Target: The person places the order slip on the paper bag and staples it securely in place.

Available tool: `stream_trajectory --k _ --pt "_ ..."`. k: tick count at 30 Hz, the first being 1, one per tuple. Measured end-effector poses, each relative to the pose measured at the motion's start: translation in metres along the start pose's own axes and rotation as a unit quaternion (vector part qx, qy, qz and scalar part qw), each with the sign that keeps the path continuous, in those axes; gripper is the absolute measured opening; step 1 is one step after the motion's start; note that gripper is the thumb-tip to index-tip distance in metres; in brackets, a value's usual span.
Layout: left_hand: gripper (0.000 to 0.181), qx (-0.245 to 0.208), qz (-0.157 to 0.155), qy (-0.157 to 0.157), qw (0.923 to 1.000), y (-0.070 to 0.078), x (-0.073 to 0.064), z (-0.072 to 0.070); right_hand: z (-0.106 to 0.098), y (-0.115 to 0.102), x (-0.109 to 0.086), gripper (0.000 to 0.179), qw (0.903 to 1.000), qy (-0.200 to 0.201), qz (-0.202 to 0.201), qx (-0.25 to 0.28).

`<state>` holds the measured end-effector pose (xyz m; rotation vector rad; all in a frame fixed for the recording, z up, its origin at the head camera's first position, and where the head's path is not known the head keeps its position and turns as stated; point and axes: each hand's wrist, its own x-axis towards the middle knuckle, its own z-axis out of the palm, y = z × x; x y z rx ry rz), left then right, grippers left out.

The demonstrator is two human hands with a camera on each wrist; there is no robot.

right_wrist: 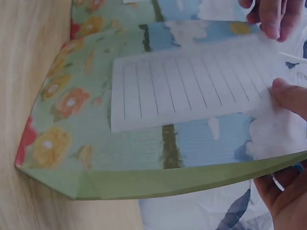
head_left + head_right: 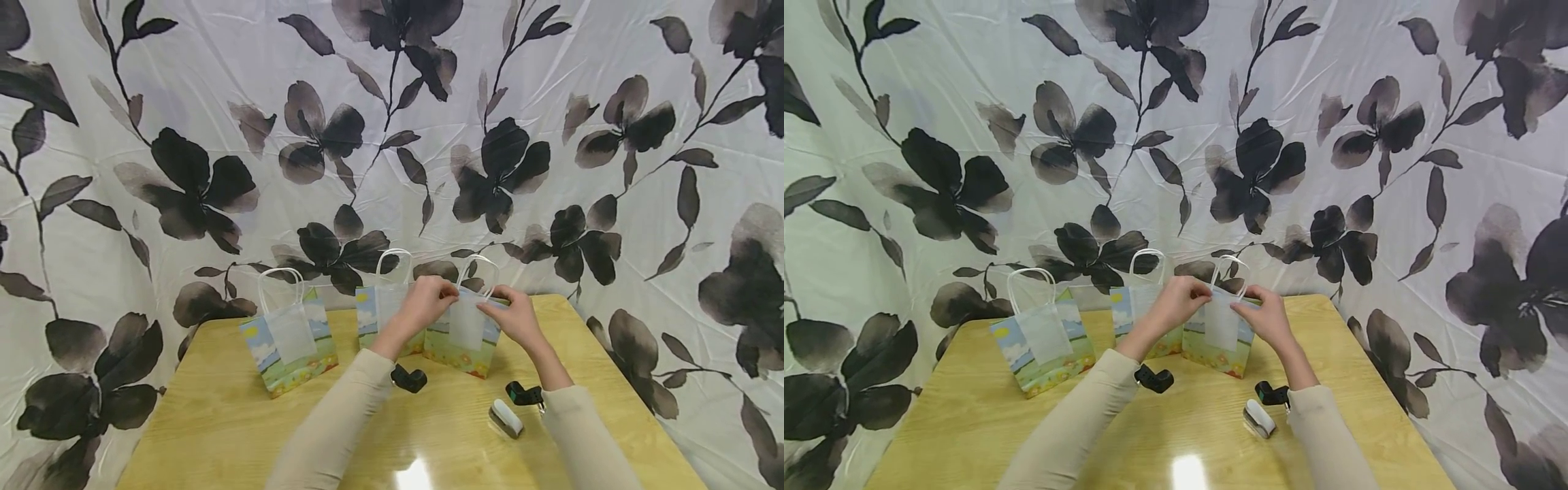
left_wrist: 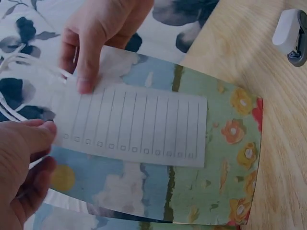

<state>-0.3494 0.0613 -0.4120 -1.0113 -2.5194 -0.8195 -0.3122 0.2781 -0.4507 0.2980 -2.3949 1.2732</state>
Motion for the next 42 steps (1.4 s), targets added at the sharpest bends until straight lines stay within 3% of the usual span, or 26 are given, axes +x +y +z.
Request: stream_trajectory --k 6,13,21,23,26,29,31,37,42 --pt "0.013 0.044 0.025 0.052 0.9974 0.001 -0.003 0.001 0.002 0.004 -0.004 0.016 0.9998 0.012 0.002 0.015" --pt "0.034 0.03 -0.044 -0.01 0.9986 -0.002 0.002 0.004 0.004 0.012 -0.002 0.012 0.9969 0.001 -0.021 0.076" --pt "0.023 0.13 -0.014 -0.011 0.9913 -0.004 -0.005 0.015 0.005 0.011 -0.007 0.015 0.9953 -0.002 0.013 0.096" --pt "0.022 0.107 -0.013 -0.007 0.9942 -0.004 -0.006 0.015 0.003 0.006 -0.007 0.015 0.9961 0.002 0.013 0.087" --pt "0.02 0.015 -0.032 -0.014 0.9993 -0.005 -0.006 0.017 0.0 -0.006 -0.01 0.014 0.9971 0.006 0.011 0.075" --pt "0.021 -0.091 -0.066 -0.027 0.9933 -0.007 -0.008 0.019 -0.003 -0.025 -0.015 0.013 0.9973 0.009 0.013 0.071" --pt "0.022 -0.133 -0.08 -0.022 0.9876 -0.01 -0.011 0.022 -0.003 -0.032 -0.017 0.012 0.9975 0.013 0.006 0.069" --pt "0.018 -0.186 -0.067 0.028 0.9799 -0.019 -0.014 0.027 0.003 -0.036 -0.013 0.014 0.9978 0.01 0.004 0.066" --pt "0.016 -0.207 -0.071 0.018 0.9756 -0.023 -0.017 0.027 0.009 -0.019 -0.011 0.016 0.9983 0.008 0.0 0.057"
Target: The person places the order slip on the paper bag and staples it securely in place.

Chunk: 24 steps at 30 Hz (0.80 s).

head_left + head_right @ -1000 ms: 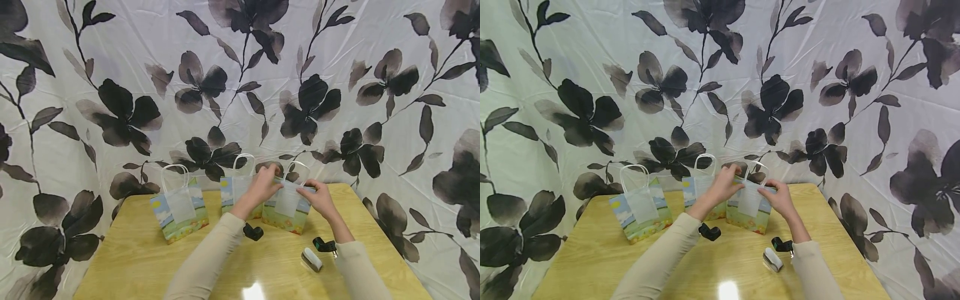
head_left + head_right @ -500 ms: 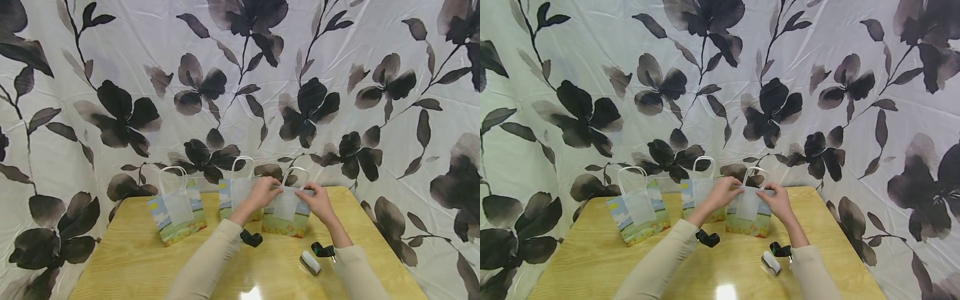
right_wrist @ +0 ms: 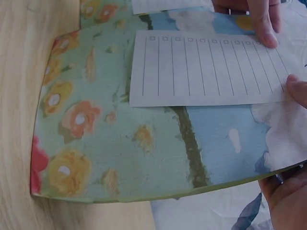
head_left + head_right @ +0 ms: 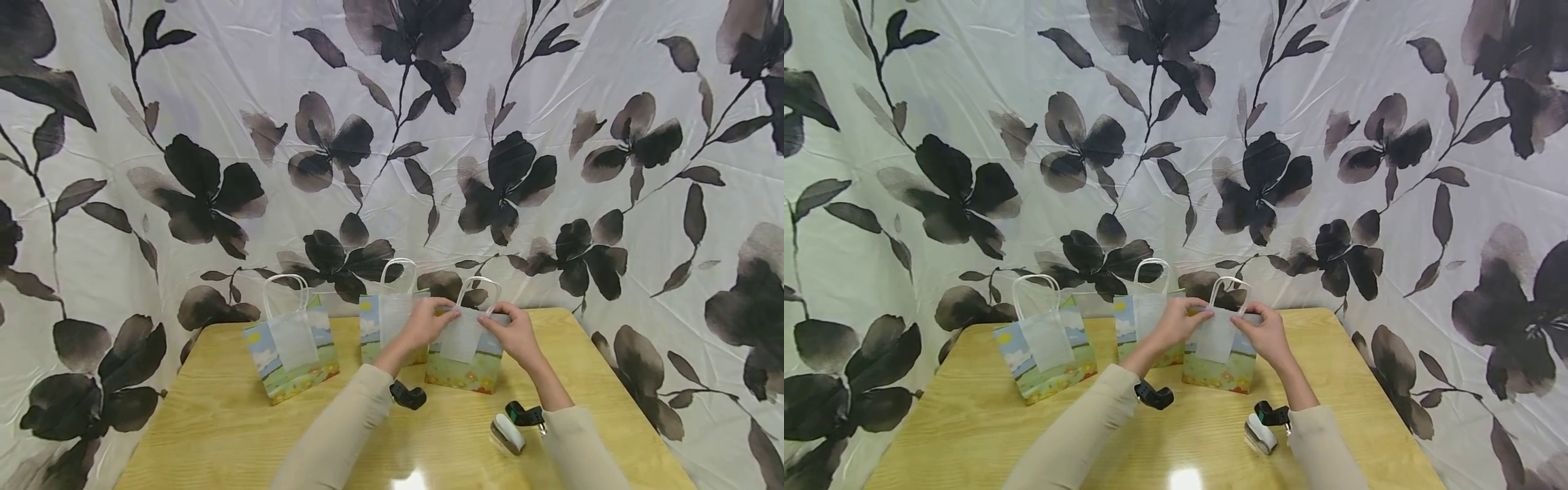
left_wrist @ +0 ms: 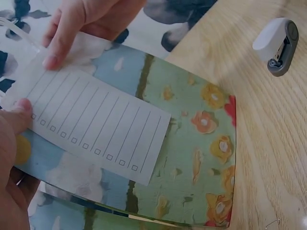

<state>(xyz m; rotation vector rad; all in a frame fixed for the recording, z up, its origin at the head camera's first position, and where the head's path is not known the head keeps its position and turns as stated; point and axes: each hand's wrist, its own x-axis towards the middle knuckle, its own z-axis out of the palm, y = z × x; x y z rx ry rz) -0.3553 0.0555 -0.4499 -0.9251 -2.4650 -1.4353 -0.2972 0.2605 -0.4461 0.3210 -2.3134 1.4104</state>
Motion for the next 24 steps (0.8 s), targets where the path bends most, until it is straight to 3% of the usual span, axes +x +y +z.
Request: stream_trajectory --k 6,13,19,24 --pt "0.017 -0.009 -0.023 0.002 0.9997 0.001 -0.004 0.004 0.0 0.025 -0.003 0.017 0.9996 -0.006 0.011 -0.024" --pt "0.019 0.002 -0.03 0.003 0.9996 0.002 -0.006 0.003 0.003 0.023 -0.004 0.017 0.9988 -0.012 0.009 -0.047" --pt "0.02 -0.002 -0.034 -0.021 0.9992 0.002 -0.006 0.003 0.003 0.021 -0.006 0.016 0.9982 -0.008 0.026 -0.054" --pt "0.018 0.002 -0.015 0.003 0.9999 0.0 -0.004 -0.001 0.005 0.02 -0.002 0.017 0.9986 -0.013 0.011 -0.05"
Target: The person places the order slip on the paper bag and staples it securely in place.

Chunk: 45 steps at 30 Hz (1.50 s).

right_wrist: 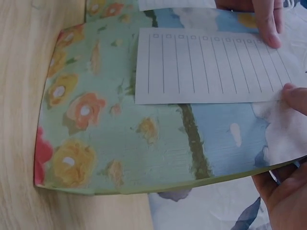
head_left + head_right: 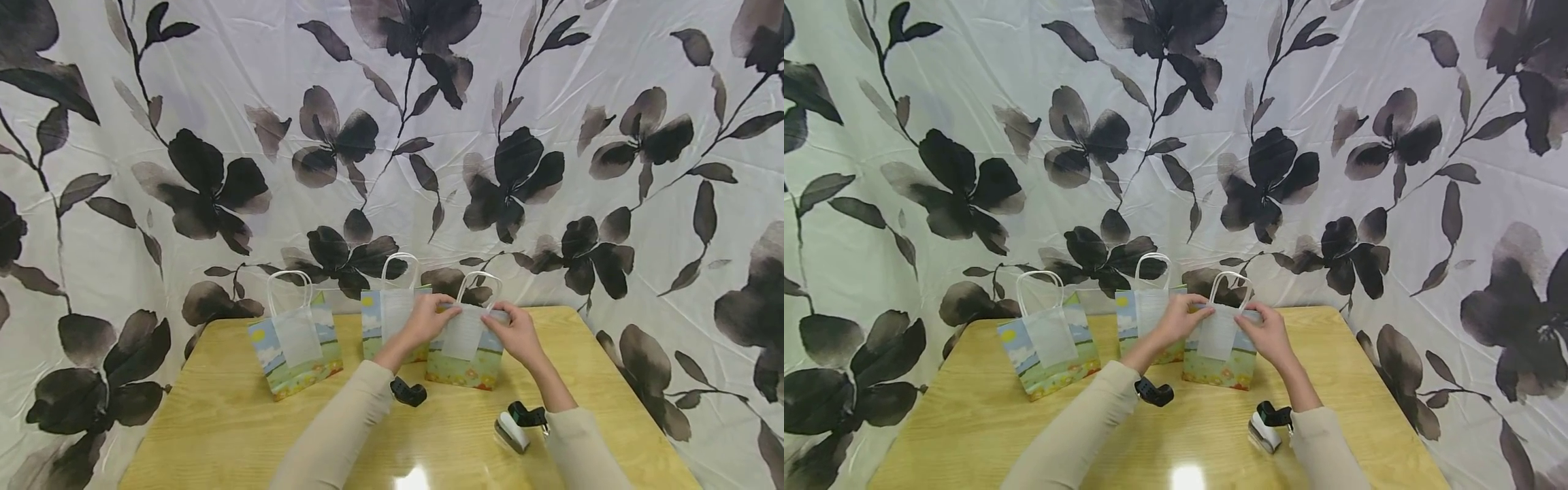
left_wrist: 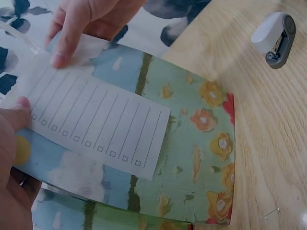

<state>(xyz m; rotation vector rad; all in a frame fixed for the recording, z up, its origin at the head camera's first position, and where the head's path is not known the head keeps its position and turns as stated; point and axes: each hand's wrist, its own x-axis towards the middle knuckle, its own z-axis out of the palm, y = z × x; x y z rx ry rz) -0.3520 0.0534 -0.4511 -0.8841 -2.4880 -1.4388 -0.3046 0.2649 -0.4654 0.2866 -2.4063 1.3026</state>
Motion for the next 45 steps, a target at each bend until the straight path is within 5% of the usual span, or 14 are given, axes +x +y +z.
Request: stream_trajectory --k 6,11,15,21,27,38,45 --pt "0.02 -0.007 0.002 -0.022 0.9997 -0.001 -0.003 0.006 -0.005 0.004 -0.008 0.016 0.9999 -0.002 0.012 -0.009" --pt "0.019 -0.016 -0.005 -0.013 0.9998 -0.002 0.001 0.002 -0.014 0.003 -0.015 0.037 0.9993 -0.021 0.029 -0.011" --pt "0.02 -0.025 -0.015 -0.006 0.9996 -0.005 0.003 -0.002 -0.029 0.003 -0.039 0.049 0.9951 -0.063 0.058 -0.05" --pt "0.02 -0.027 -0.021 -0.005 0.9994 -0.009 -0.004 -0.001 -0.041 0.008 -0.103 0.051 0.9713 -0.167 0.142 -0.093" --pt "0.018 -0.038 -0.008 -0.002 0.9992 -0.007 -0.006 0.007 -0.039 0.012 -0.151 0.059 0.9458 -0.198 0.232 -0.111" --pt "0.019 -0.033 0.004 0.043 0.9985 -0.012 0.003 0.003 -0.015 0.019 -0.158 0.051 0.9446 -0.184 0.202 -0.182" --pt "0.02 -0.047 0.01 0.039 0.9981 -0.014 0.003 0.006 -0.007 0.027 -0.157 0.031 0.9525 -0.146 0.197 -0.181"
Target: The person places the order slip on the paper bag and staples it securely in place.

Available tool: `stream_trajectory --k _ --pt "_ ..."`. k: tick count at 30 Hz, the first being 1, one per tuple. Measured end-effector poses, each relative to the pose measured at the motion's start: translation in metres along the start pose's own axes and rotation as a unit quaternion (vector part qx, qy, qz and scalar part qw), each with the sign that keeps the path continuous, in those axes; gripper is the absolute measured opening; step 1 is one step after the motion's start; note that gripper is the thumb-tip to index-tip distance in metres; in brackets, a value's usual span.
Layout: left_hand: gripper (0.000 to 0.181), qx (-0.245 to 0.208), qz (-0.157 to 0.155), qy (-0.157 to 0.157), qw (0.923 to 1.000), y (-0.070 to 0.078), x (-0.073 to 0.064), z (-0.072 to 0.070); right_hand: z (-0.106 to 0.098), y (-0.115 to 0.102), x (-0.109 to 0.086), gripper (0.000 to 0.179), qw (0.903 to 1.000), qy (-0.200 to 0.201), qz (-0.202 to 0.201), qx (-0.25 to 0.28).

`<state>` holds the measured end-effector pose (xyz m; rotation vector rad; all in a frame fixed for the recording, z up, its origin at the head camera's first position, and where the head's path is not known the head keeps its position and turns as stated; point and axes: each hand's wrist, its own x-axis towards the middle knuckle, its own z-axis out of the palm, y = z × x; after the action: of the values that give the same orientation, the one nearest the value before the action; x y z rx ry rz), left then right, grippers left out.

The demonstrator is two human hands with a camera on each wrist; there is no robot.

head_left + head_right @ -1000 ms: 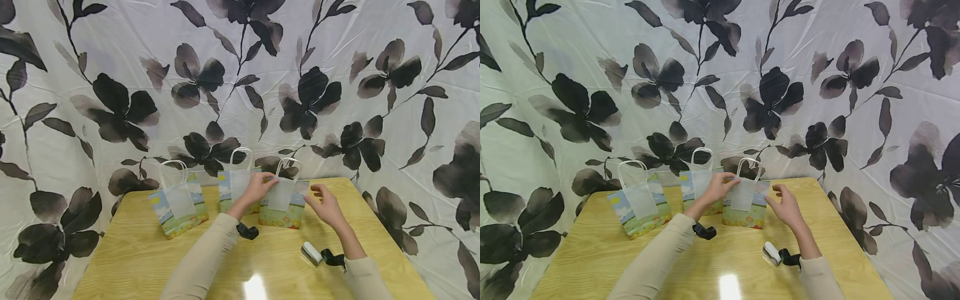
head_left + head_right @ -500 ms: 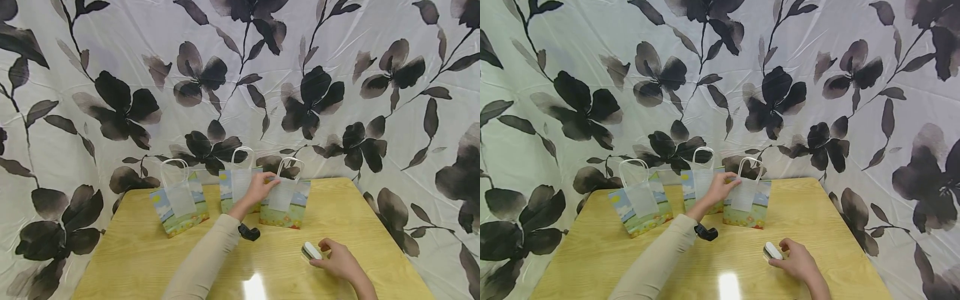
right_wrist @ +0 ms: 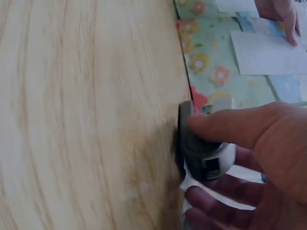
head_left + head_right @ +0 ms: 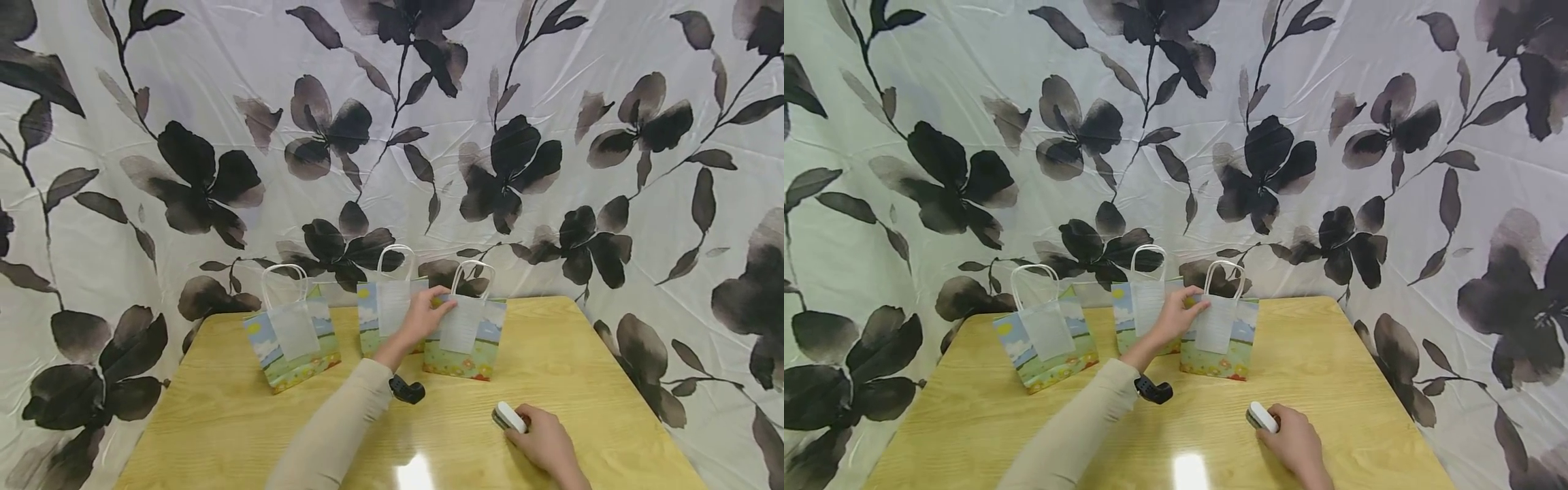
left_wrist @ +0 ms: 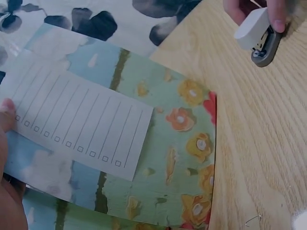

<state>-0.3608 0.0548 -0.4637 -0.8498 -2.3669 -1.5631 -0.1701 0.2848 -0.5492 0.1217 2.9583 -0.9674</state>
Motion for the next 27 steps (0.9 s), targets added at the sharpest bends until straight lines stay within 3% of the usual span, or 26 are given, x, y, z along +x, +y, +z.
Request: stream_trajectory --k 6,8,12,17,21,24,27 --pt "0.021 -0.009 0.005 0.009 0.9999 0.001 -0.002 0.005 0.003 -0.001 0.006 0.027 0.9924 0.029 0.003 0.119" --pt "0.021 -0.01 -0.003 0.001 0.9999 0.0 -0.004 0.006 0.004 -0.004 0.009 0.025 0.9824 0.01 0.017 0.186" --pt "0.021 -0.009 -0.005 0.005 0.9999 -0.003 -0.006 0.007 -0.002 -0.018 0.014 0.027 0.9527 -0.034 0.027 0.301" --pt "0.022 -0.007 -0.004 0.015 0.9999 -0.004 -0.008 0.005 -0.018 -0.038 0.023 0.041 0.9286 -0.061 0.014 0.366" --pt "0.02 -0.015 -0.011 0.014 0.9997 -0.002 -0.008 0.005 -0.027 -0.048 0.031 0.051 0.9123 -0.033 0.005 0.408" --pt "0.018 -0.021 -0.015 0.014 0.9996 -0.001 -0.007 0.006 -0.032 -0.057 0.038 0.048 0.8881 0.0 0.011 0.46" --pt "0.018 -0.023 -0.015 0.007 0.9996 -0.002 -0.007 0.008 -0.036 -0.064 0.042 0.045 0.8503 0.027 0.029 0.525"
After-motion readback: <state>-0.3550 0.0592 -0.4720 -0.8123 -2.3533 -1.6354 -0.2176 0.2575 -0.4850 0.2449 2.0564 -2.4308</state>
